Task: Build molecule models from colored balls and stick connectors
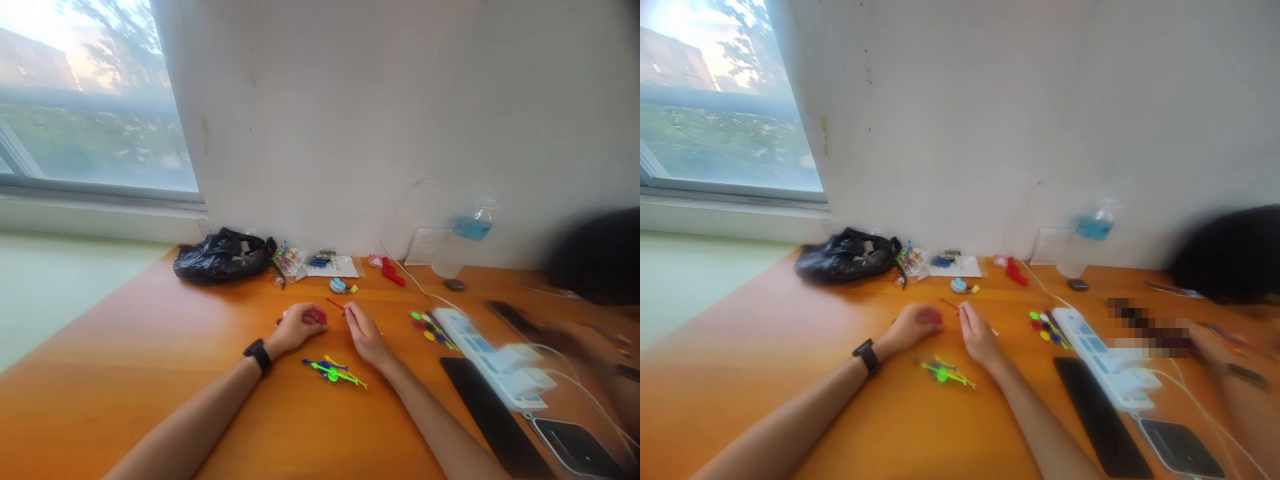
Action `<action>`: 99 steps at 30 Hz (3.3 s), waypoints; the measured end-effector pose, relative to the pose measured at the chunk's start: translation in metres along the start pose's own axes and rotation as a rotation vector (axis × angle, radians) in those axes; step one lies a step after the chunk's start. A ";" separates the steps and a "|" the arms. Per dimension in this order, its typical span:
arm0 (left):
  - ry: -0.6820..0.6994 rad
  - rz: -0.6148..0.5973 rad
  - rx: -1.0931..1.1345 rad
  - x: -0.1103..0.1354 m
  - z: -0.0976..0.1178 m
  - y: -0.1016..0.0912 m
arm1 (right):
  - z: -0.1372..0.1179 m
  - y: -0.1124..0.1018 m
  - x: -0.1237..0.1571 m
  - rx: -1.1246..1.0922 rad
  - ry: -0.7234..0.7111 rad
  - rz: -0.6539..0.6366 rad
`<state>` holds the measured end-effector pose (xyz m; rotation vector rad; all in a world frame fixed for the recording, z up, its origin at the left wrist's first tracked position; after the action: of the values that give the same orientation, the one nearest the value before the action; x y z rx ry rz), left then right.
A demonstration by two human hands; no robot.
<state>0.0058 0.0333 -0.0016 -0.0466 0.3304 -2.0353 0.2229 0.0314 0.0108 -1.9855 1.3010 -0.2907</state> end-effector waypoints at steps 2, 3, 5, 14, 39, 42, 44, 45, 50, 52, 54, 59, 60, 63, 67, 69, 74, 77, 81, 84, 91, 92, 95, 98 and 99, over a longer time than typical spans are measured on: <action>0.002 -0.028 -0.042 0.001 0.004 0.000 | -0.004 0.002 0.001 0.003 -0.028 -0.027; 0.001 -0.041 -0.060 0.001 0.005 0.000 | -0.007 0.003 0.002 0.011 -0.045 -0.040; -0.012 -0.060 -0.086 0.002 0.008 0.000 | -0.011 0.003 0.003 0.043 -0.071 -0.059; -0.076 -0.075 -0.063 0.002 0.008 0.000 | -0.017 0.003 0.003 0.118 -0.095 -0.105; 0.006 -0.120 -0.006 0.005 0.015 -0.001 | -0.014 0.009 0.006 0.135 -0.115 -0.185; 0.027 -0.128 -0.002 0.005 0.011 -0.001 | -0.012 0.009 0.006 0.150 -0.120 -0.187; 0.038 -0.128 -0.007 0.004 0.009 -0.001 | -0.011 0.009 0.006 0.160 -0.122 -0.198; 0.042 -0.124 -0.015 0.003 0.008 -0.002 | -0.010 0.010 0.006 0.166 -0.121 -0.209; 0.040 -0.108 -0.057 0.003 0.008 -0.002 | -0.007 0.011 0.005 0.195 -0.116 -0.237; 0.032 -0.112 -0.064 0.004 0.010 -0.002 | -0.006 0.011 0.004 0.191 -0.119 -0.235; 0.029 -0.114 -0.073 0.005 0.012 -0.001 | -0.007 0.011 0.004 0.183 -0.121 -0.228; 0.057 -0.092 -0.114 0.005 0.014 0.000 | -0.009 0.010 0.005 0.157 -0.140 -0.198; 0.067 -0.081 -0.124 0.005 0.014 0.000 | -0.010 0.010 0.005 0.153 -0.146 -0.194; 0.083 -0.064 -0.139 0.005 0.013 0.000 | -0.012 0.009 0.005 0.145 -0.162 -0.180; 0.083 -0.058 -0.134 0.005 0.012 -0.001 | -0.013 0.008 0.005 0.141 -0.174 -0.171; 0.093 -0.057 -0.132 0.005 0.012 -0.001 | -0.013 0.008 0.005 0.139 -0.176 -0.176; 0.094 -0.052 -0.131 0.006 0.011 -0.001 | -0.012 0.010 0.005 0.140 -0.190 -0.180; 0.100 -0.059 -0.118 0.007 0.013 -0.001 | -0.012 0.009 0.004 0.143 -0.190 -0.175; 0.088 -0.072 -0.034 0.008 0.017 -0.003 | -0.015 0.007 0.005 0.138 -0.191 -0.157; 0.027 -0.090 0.160 0.007 0.017 -0.006 | -0.018 0.006 0.005 0.118 -0.191 -0.133; -0.039 -0.131 0.366 0.005 0.019 -0.009 | -0.020 0.003 0.004 0.060 -0.200 -0.085; -0.034 -0.140 0.375 0.006 0.020 -0.009 | -0.020 0.002 0.004 0.049 -0.199 -0.083; -0.022 -0.164 0.400 0.008 0.025 -0.009 | -0.020 0.002 0.004 0.023 -0.201 -0.082; -0.027 -0.167 0.422 0.009 0.027 -0.009 | -0.017 0.005 0.003 0.012 -0.211 -0.090; -0.030 -0.165 0.433 0.009 0.028 -0.010 | -0.016 0.005 0.003 0.010 -0.207 -0.082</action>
<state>-0.0019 0.0240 0.0264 0.1684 -0.1421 -2.2258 0.2121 0.0207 0.0175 -2.0051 1.0875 -0.1262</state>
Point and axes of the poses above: each hand's wrist, its own x-axis away from the middle knuckle, its own y-axis out of the palm, z = x × y, the point moved 1 cm from there along -x, towards the middle knuckle, and after that the axes turned 13 degrees about -z, right-handed, at the moved point
